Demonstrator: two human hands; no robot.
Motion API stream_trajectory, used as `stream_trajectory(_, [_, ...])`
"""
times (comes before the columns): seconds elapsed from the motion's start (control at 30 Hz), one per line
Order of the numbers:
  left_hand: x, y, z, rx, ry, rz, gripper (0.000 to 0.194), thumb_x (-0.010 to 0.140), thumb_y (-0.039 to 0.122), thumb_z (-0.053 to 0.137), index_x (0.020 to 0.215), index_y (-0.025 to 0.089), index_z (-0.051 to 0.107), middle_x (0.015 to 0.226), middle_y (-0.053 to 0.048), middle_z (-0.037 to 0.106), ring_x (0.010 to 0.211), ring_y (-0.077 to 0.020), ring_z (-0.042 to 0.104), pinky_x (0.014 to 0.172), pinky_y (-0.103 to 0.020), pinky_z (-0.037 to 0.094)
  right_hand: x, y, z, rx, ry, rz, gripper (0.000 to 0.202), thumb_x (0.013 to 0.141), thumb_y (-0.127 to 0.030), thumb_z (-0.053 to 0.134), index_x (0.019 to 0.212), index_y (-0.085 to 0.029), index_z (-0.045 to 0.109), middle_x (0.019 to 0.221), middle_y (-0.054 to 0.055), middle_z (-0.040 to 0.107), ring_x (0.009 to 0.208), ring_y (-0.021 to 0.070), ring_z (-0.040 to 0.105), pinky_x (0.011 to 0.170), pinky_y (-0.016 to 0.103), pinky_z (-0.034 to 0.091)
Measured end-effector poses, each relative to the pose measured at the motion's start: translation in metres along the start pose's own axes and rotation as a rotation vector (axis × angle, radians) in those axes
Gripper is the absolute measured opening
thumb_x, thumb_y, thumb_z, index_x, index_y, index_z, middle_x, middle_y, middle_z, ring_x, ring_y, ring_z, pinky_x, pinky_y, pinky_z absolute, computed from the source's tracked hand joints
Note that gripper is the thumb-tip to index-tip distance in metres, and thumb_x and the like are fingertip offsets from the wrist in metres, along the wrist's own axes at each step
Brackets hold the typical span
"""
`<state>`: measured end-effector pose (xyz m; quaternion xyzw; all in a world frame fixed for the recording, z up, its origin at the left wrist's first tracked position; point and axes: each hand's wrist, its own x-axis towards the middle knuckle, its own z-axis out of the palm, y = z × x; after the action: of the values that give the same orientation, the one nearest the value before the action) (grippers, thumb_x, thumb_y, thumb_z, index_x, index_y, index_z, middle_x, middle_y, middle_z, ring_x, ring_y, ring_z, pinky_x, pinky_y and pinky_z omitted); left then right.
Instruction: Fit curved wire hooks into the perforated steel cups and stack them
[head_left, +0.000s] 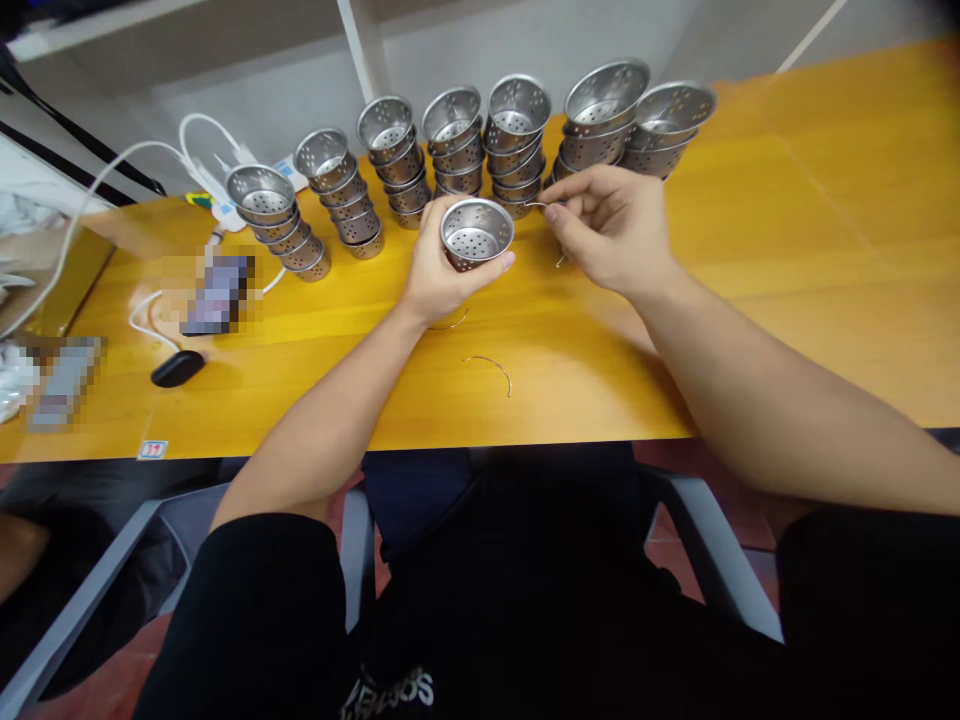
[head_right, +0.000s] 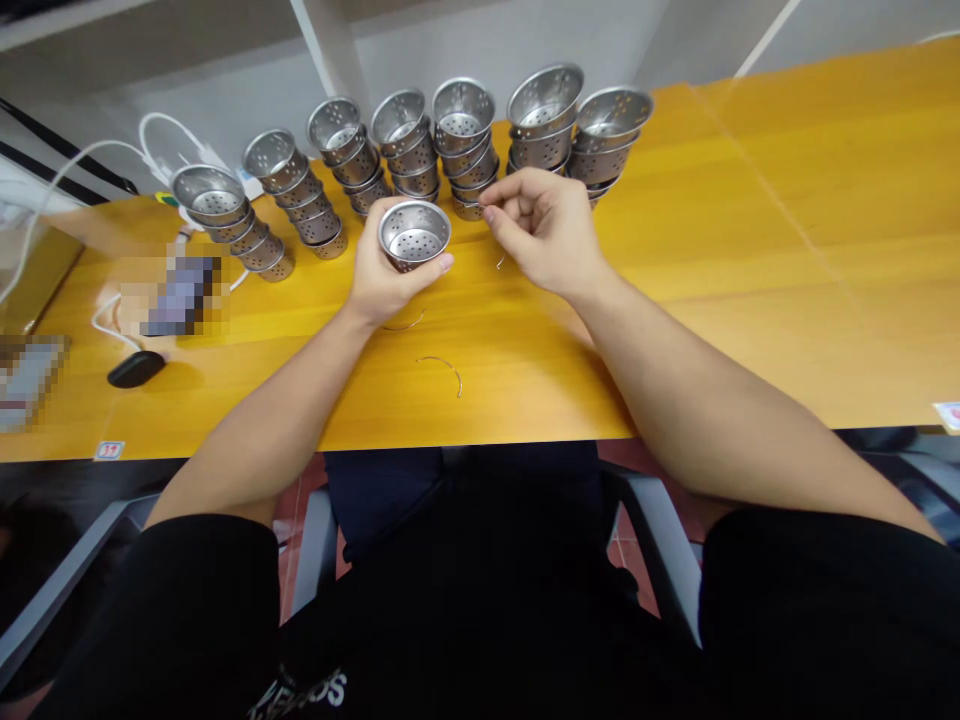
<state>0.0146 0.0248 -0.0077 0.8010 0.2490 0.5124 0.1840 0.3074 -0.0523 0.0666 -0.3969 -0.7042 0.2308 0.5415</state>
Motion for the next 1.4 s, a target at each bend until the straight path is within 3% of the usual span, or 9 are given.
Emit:
stream_trajectory(0.13, [-0.001,-0.005,0.01,-0.053,-0.001,-0.033,0.104,0.104,0.093,0.092,0.18,0.039,0.047,0.162,-0.01,0.074,0.154,-0.034,0.081,0.144,-0.061,0.064,0.0,-0.001,0.001,-0.002,-0.019,-0.012,0.077,0.107,-0.113,0.079,0.123,-0.038,0.089,0.079,0.002,0.065,0.06,0.023,0.054,0.056,0.048,0.06])
stream_trajectory(0.27, [-0.001,-0.013,0.015,-0.073,0.004,-0.028,0.104,0.105,0.092,0.092,0.181,0.04,0.046,0.169,-0.012,0.071,0.159,-0.0363,0.079,0.144,-0.062,0.065,-0.001,-0.001,0.004,0.011,-0.026,-0.008,0.076,0.107,-0.112,0.081,0.119,-0.037,0.086,0.08,0.002,0.067,0.066,0.0254,0.063,0.057,0.048,0.064])
stream_trajectory(0.47, [-0.002,-0.024,0.02,-0.147,-0.027,0.007,0.094,0.117,0.088,0.075,0.191,0.045,0.036,0.18,-0.014,0.065,0.169,-0.0356,0.075,0.147,-0.061,0.065,0.0,0.002,-0.001,-0.038,-0.04,0.009,0.068,0.11,-0.107,0.083,0.113,-0.04,0.085,0.078,0.002,0.068,0.063,0.0271,0.06,0.061,0.053,0.067])
stream_trajectory(0.6, [-0.003,-0.02,0.015,-0.094,-0.05,-0.003,0.103,0.109,0.087,0.089,0.191,0.044,0.043,0.183,-0.014,0.065,0.168,-0.0363,0.075,0.149,-0.061,0.063,0.0,0.004,-0.001,-0.048,-0.022,0.0,0.072,0.109,-0.111,0.078,0.115,-0.04,0.085,0.073,0.001,0.062,0.06,0.027,0.055,0.061,0.053,0.064])
stream_trajectory(0.73, [-0.003,-0.014,0.013,-0.072,0.0,-0.023,0.098,0.1,0.086,0.102,0.175,0.039,0.06,0.164,-0.011,0.073,0.154,-0.034,0.079,0.144,-0.061,0.066,0.0,0.002,0.003,-0.031,-0.004,-0.031,0.075,0.109,-0.113,0.076,0.115,-0.039,0.087,0.073,0.0,0.06,0.057,0.0249,0.05,0.058,0.053,0.062])
stream_trajectory(0.87, [-0.003,-0.012,0.016,-0.1,0.034,-0.036,0.099,0.097,0.087,0.105,0.169,0.036,0.059,0.156,-0.008,0.075,0.147,-0.0321,0.082,0.139,-0.06,0.069,0.0,-0.001,0.004,-0.03,-0.008,-0.05,0.081,0.108,-0.116,0.075,0.115,-0.037,0.086,0.072,-0.001,0.058,0.056,0.0221,0.045,0.054,0.048,0.053])
stream_trajectory(0.97, [-0.002,-0.013,0.018,-0.104,0.044,-0.049,0.103,0.094,0.091,0.104,0.168,0.037,0.057,0.157,-0.009,0.075,0.146,-0.0326,0.083,0.138,-0.059,0.07,0.0,-0.002,0.004,-0.038,-0.015,-0.043,0.082,0.108,-0.117,0.074,0.117,-0.037,0.086,0.073,-0.001,0.058,0.056,0.0219,0.045,0.055,0.048,0.053])
stream_trajectory(1.17, [-0.004,-0.021,0.02,-0.106,-0.047,0.001,0.096,0.113,0.095,0.078,0.183,0.04,0.041,0.173,-0.013,0.07,0.16,-0.0326,0.081,0.141,-0.057,0.068,-0.001,-0.004,0.005,-0.04,-0.005,-0.027,0.081,0.106,-0.118,0.073,0.116,-0.039,0.086,0.074,0.0,0.06,0.057,0.0235,0.05,0.057,0.052,0.062])
stream_trajectory(1.4, [-0.007,-0.017,0.02,-0.121,-0.068,-0.014,0.089,0.115,0.088,0.082,0.179,0.038,0.043,0.165,-0.012,0.074,0.149,-0.0301,0.087,0.132,-0.054,0.074,-0.005,-0.019,0.008,-0.044,-0.017,0.025,0.074,0.106,-0.113,0.081,0.11,-0.039,0.083,0.075,0.002,0.064,0.062,0.0281,0.061,0.058,0.052,0.067])
